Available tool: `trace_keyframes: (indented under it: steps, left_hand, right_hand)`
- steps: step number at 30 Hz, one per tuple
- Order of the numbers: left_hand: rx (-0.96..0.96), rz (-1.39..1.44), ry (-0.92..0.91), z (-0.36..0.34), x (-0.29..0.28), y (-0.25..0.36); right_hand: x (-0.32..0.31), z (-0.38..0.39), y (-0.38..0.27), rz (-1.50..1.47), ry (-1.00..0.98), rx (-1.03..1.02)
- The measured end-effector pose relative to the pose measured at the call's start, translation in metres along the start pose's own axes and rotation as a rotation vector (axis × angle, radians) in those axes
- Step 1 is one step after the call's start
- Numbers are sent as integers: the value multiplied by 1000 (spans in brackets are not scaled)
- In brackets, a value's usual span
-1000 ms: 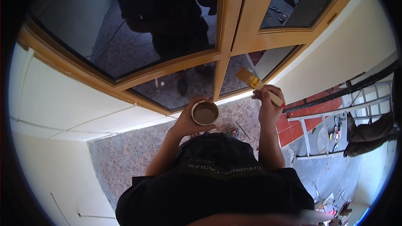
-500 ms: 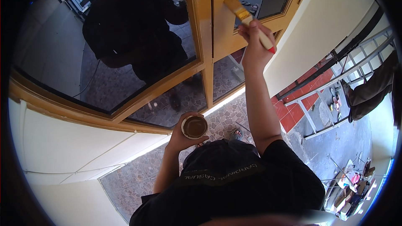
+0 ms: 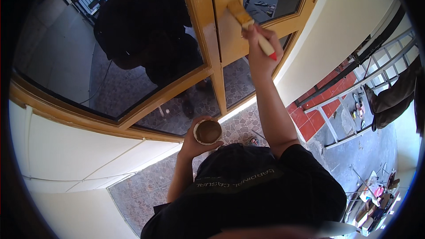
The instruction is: Painting the wooden frame of a door with glass panels using a brush and yellow-colored paint.
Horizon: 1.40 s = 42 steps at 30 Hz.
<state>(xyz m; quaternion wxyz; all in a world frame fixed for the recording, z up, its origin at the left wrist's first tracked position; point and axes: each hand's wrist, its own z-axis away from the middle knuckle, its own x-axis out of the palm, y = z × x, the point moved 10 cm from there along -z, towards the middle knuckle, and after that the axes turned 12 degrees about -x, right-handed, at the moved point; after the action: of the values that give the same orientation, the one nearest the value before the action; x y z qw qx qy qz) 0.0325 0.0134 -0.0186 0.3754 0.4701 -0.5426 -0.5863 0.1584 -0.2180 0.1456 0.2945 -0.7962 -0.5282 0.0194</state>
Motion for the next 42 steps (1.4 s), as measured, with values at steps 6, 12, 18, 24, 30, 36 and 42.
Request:
trace_keyframes:
  steps: [6,12,18,24,30,36,42]
  left_hand:
    - [-21,15,86,-1,-1,-8]
    - [-67,78,140,-10,1,-52]
    - [-15,36,71,-43,29,-44]
    - [-43,-111,2,-61,51,-22]
    - [15,-44,-27,-50,59,-13]
    - [-29,-120,41,-37,51,-15]
    - [-14,-218,64,-31,42,-15]
  right_hand:
    - [-59,77,18,3,-79,250]
    - [-101,150,24,-178,-266,667]
    - [-117,119,1,-262,-398,582]
    - [-90,71,-24,-460,-544,464]
    - [-34,92,-46,-291,-1149,311]
    - [-8,116,-51,-277,-1309,296]
    - [6,126,-54,-250,-1374,240]
